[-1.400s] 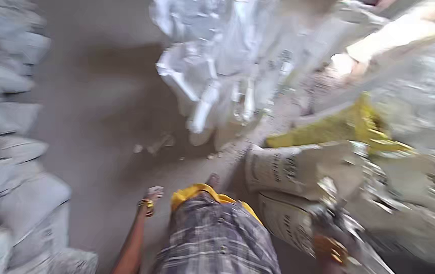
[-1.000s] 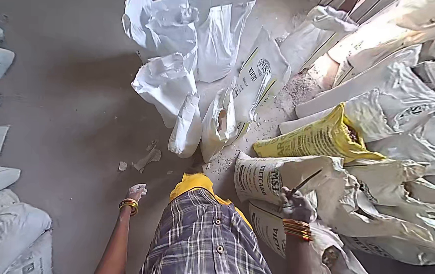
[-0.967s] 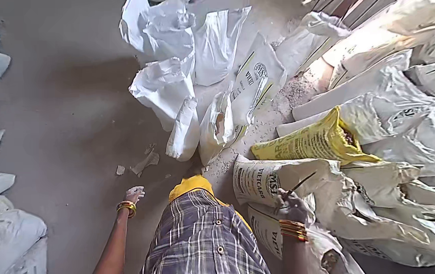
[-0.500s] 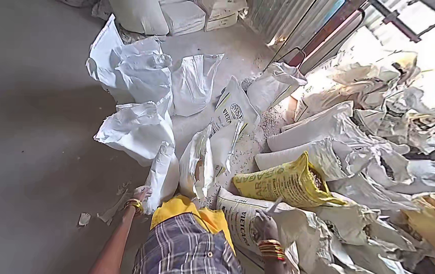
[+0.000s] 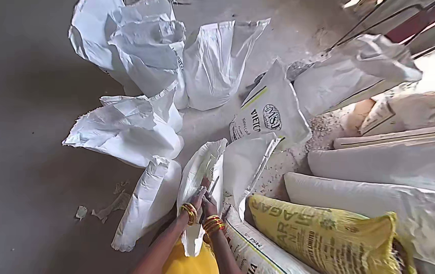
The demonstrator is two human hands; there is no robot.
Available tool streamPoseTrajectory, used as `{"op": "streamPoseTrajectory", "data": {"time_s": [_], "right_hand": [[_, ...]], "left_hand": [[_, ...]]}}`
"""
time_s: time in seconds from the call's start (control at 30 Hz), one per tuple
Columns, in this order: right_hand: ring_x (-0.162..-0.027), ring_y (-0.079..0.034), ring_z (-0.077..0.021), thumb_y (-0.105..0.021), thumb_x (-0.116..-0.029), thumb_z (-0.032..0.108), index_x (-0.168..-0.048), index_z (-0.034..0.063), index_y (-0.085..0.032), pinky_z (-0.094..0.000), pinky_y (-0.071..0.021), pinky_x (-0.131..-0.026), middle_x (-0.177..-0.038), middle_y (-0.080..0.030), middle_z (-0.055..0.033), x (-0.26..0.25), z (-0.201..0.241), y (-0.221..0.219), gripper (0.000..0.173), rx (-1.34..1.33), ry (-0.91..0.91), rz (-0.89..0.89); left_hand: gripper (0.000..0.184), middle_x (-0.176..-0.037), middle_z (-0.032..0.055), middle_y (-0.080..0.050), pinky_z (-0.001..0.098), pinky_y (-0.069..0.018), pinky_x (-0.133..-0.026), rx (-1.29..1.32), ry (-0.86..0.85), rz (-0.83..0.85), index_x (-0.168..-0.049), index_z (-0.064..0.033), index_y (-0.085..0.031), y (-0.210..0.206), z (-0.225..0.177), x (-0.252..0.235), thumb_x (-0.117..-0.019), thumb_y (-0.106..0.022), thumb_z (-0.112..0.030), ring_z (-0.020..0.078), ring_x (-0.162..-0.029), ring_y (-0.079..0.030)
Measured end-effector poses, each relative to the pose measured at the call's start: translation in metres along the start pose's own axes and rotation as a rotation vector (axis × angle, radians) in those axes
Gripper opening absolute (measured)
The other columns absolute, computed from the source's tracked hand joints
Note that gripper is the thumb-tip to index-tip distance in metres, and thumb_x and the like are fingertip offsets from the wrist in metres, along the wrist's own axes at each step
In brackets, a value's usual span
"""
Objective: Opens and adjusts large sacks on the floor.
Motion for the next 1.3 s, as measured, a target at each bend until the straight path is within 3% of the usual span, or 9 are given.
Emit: {"op": "streamPoseTrajectory", "data": {"time_s": [0.07,0.17,0.33,0.53,0.67,0.9,1.0,1.13,1.3], "right_hand": [[-0.125,-0.056,-0.0226,-0.046,-0.1058,0.000,-0.143,-0.0102,-0.048,-0.0343,-0.0431,-0.107,-0.141,-0.056,-0.0249,-0.025,-0.005,0.007,0.039,0.056,-0.008,-0.015],[-0.142,-0.044,-0.0316,-0.049,-0.1068,0.006,-0.149,-0.0124,-0.039,-0.0396,-0.0313,-0.119,-0.153,-0.044,-0.0294,-0.042,-0.006,0.047,0.047,0.238,-0.011,-0.084],[-0.155,-0.022,-0.0335,-0.045,-0.1055,0.001,-0.157,-0.0114,-0.020,-0.0365,-0.0176,-0.126,-0.165,-0.020,-0.0305,-0.053,0.031,0.128,0.059,0.273,0.086,-0.211],[-0.151,-0.033,-0.0286,-0.046,-0.1046,0.000,-0.157,-0.0079,-0.026,-0.0318,-0.0270,-0.121,-0.164,-0.028,-0.0272,-0.055,0.035,0.114,0.057,0.165,0.010,-0.072],[-0.146,-0.040,-0.0291,-0.046,-0.1049,0.001,-0.154,-0.0114,-0.029,-0.0301,-0.0307,-0.119,-0.160,-0.034,-0.0305,-0.053,0.037,0.102,0.054,0.230,0.007,0.041],[-0.142,-0.046,-0.0230,-0.047,-0.1035,0.000,-0.149,-0.0129,-0.040,-0.0271,-0.0347,-0.116,-0.154,-0.044,-0.0284,-0.055,0.033,0.118,0.048,0.214,0.006,0.074],[-0.128,-0.059,-0.0186,-0.046,-0.1032,0.000,-0.143,-0.0133,-0.046,-0.0264,-0.0444,-0.108,-0.141,-0.057,-0.0264,-0.058,0.026,0.122,0.043,0.186,0.038,0.134],[-0.071,-0.069,-0.0062,-0.040,-0.1046,-0.001,-0.136,-0.0109,-0.051,-0.0224,-0.0587,-0.070,-0.100,-0.074,-0.0108,-0.055,0.016,0.114,0.034,0.137,0.020,0.270],[-0.065,-0.066,-0.0039,-0.038,-0.1021,-0.001,-0.134,-0.0114,-0.049,-0.0215,-0.0576,-0.064,-0.095,-0.073,-0.0050,-0.044,0.001,0.107,0.035,0.136,0.035,0.357]], "left_hand": [[0.051,-0.161,0.0248,-0.037,0.0407,-0.0243,-0.125,-0.019,-0.011,-0.073,-0.153,0.0067,-0.037,-0.004,0.016,-0.024,-0.1144,-0.030,-0.026,0.0294,-0.151,-0.034],[0.058,-0.169,0.0226,-0.022,0.0397,-0.0122,-0.130,-0.274,-0.136,-0.191,-0.161,0.0051,-0.021,0.010,0.003,-0.037,-0.1127,-0.031,-0.025,0.0281,-0.158,-0.020],[0.055,-0.168,0.0254,-0.021,0.0414,-0.0143,-0.129,-0.278,-0.283,-0.389,-0.158,0.0070,-0.026,0.049,-0.048,-0.031,-0.1104,-0.038,-0.017,0.0323,-0.158,-0.019],[0.048,-0.158,0.0215,-0.044,0.0461,-0.0256,-0.124,-0.652,-0.092,-0.241,-0.154,0.0014,-0.042,0.029,-0.063,-0.072,-0.1090,-0.049,-0.015,0.0337,-0.150,-0.039],[0.046,-0.148,0.0311,-0.051,0.0511,-0.0303,-0.122,-0.975,-0.179,-0.151,-0.145,0.0126,-0.047,-0.002,-0.078,-0.121,-0.1095,-0.047,-0.017,0.0417,-0.143,-0.046],[0.045,-0.152,0.0323,-0.045,0.0520,-0.0275,-0.122,-1.286,-0.080,0.005,-0.149,0.0121,-0.041,-0.049,-0.113,-0.173,-0.1085,-0.042,-0.006,0.0426,-0.147,-0.039],[0.041,-0.148,0.0279,-0.050,0.0566,-0.0305,-0.119,-1.399,-0.132,-0.040,-0.142,0.0073,-0.052,-0.051,-0.124,-0.191,-0.1035,-0.049,-0.004,0.0420,-0.145,-0.041],[0.033,-0.138,0.0279,-0.058,0.0614,-0.0341,-0.114,-1.620,-0.062,-0.015,-0.123,0.0097,-0.064,-0.063,-0.126,-0.210,-0.0967,-0.063,-0.010,0.0430,-0.142,-0.043],[0.040,-0.136,0.0292,-0.060,0.0631,-0.0408,-0.109,-1.548,-0.121,0.012,-0.127,0.0061,-0.065,-0.052,-0.119,-0.227,-0.0992,-0.061,-0.023,0.0456,-0.136,-0.050]]}}
Point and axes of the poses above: each hand's wrist, its own x-axis away from the middle knuckle, its own y-axis out of the back of the hand, z = x × y, the point moved 10 cm from there along -x, towards the middle knuckle
